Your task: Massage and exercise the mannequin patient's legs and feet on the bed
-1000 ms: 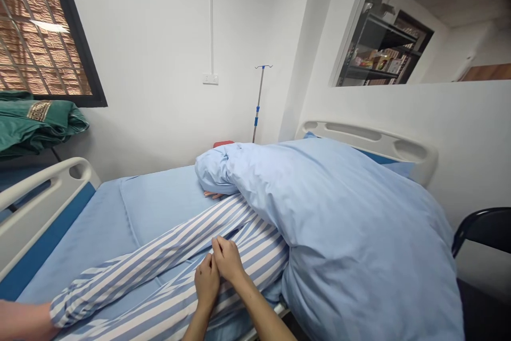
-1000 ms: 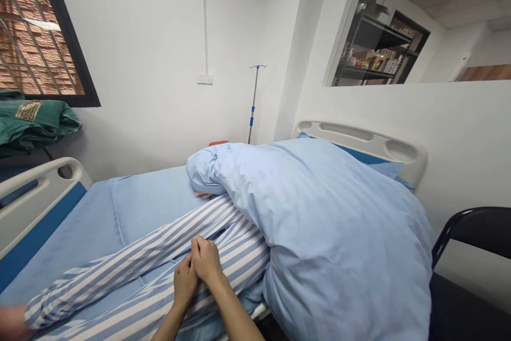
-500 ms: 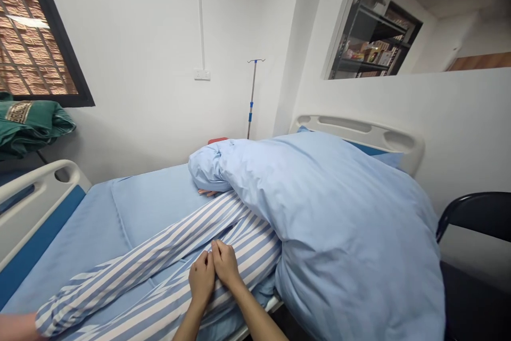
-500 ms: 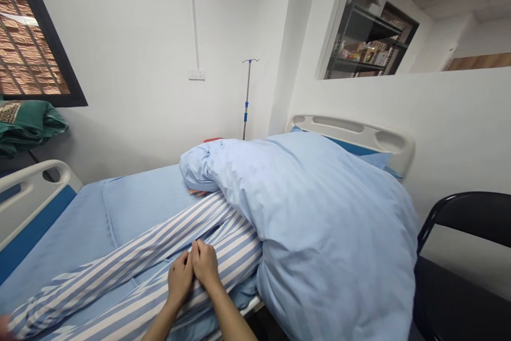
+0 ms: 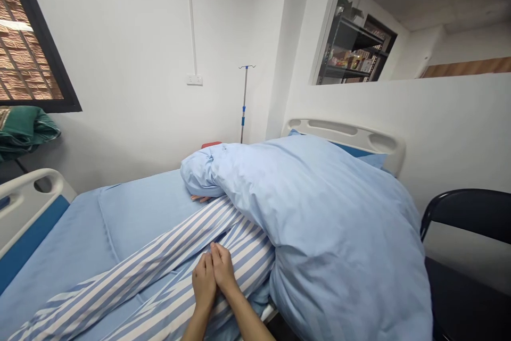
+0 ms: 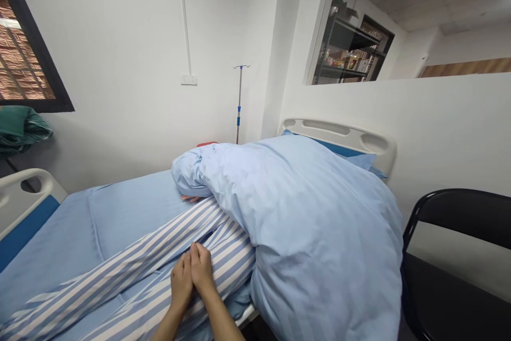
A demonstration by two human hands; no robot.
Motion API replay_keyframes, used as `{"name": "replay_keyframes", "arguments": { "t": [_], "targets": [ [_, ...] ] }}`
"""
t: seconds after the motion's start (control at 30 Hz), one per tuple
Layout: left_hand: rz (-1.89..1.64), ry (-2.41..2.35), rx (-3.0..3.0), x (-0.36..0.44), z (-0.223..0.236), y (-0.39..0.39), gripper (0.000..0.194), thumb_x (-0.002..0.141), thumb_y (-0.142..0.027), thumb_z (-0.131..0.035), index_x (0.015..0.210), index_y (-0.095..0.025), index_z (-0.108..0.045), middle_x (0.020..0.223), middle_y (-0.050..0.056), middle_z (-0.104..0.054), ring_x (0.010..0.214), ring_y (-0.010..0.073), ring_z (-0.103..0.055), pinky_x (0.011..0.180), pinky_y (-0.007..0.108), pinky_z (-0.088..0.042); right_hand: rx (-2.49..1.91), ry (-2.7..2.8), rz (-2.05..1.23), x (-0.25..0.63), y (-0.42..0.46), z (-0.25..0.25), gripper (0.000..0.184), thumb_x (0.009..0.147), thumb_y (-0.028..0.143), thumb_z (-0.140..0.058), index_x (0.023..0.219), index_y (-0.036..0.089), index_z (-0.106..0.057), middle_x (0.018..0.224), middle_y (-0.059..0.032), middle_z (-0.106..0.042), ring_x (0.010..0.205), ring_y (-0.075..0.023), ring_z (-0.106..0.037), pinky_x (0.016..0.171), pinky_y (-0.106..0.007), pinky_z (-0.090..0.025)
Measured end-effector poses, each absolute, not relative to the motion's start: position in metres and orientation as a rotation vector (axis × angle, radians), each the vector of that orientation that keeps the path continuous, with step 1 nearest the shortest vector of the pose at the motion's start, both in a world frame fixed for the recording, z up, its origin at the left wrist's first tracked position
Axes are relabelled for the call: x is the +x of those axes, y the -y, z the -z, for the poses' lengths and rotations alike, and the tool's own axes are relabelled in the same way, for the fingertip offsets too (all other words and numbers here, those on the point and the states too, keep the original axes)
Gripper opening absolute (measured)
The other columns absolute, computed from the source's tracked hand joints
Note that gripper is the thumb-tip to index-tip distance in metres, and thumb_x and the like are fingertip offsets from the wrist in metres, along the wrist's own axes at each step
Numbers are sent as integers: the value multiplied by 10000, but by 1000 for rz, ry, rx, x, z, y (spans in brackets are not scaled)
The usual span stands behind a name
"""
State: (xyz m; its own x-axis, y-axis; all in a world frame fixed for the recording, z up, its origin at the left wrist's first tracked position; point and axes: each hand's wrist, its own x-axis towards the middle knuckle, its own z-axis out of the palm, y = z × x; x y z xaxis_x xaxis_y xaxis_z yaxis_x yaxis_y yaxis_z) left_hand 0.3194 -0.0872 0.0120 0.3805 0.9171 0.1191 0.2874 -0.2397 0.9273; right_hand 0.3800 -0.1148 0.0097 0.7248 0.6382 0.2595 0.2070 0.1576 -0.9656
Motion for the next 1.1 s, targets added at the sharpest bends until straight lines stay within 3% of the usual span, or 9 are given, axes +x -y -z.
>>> {"name": "replay_keyframes", "arguments": {
  "t": [0.23,0.43,0.6,0.8,0.97,1.1],
  "targets": [
    [-833,-1087,1873,317,-3,88,395,842,-401,-273,811,-190,-605,855,89,-673,814,206,-609,753,319,-429,-1487,785,-336,379,113,-9,382,856,430,-357,557,194,-373,520,46,-376,516,-97,-337,495,-215,-282],
    [-852,-1057,1864,316,2,87,368,847,-339,-295,944,-172,-609,995,109,-660,935,205,-600,797,314,-442,-1871,1260,-34,392,128,-42,350,876,382,-352,630,200,-521,535,10,-511,500,-114,-388,536,-252,-212],
    [-842,-1100,1894,317,2,88,376,856,-328,-286,878,-167,-626,865,107,-675,846,203,-610,730,301,-437,-1954,1333,35,403,132,-41,374,897,344,-317,638,200,-544,550,0,-549,504,-110,-425,539,-253,-200],
    [-822,-1142,1885,320,-1,89,367,847,-365,-300,733,-189,-601,708,63,-648,720,189,-587,680,294,-410,-1884,1148,-45,409,132,-17,403,906,351,-290,599,185,-491,516,21,-477,510,-96,-412,534,-235,-220],
    [-786,-1087,1716,327,-13,89,461,851,-468,-270,524,-202,-455,482,2,-506,516,145,-486,563,262,-364,-1696,986,-176,417,131,-18,426,896,404,-306,535,187,-368,491,51,-361,490,-86,-349,504,-220,-227],
    [-877,-964,1536,340,-28,82,491,837,-530,-265,476,-206,-336,424,-39,-369,441,106,-371,505,241,-323,-1598,895,-247,420,130,-16,417,889,421,-320,542,191,-343,498,54,-346,503,-90,-341,507,-217,-246]
  ]
}}
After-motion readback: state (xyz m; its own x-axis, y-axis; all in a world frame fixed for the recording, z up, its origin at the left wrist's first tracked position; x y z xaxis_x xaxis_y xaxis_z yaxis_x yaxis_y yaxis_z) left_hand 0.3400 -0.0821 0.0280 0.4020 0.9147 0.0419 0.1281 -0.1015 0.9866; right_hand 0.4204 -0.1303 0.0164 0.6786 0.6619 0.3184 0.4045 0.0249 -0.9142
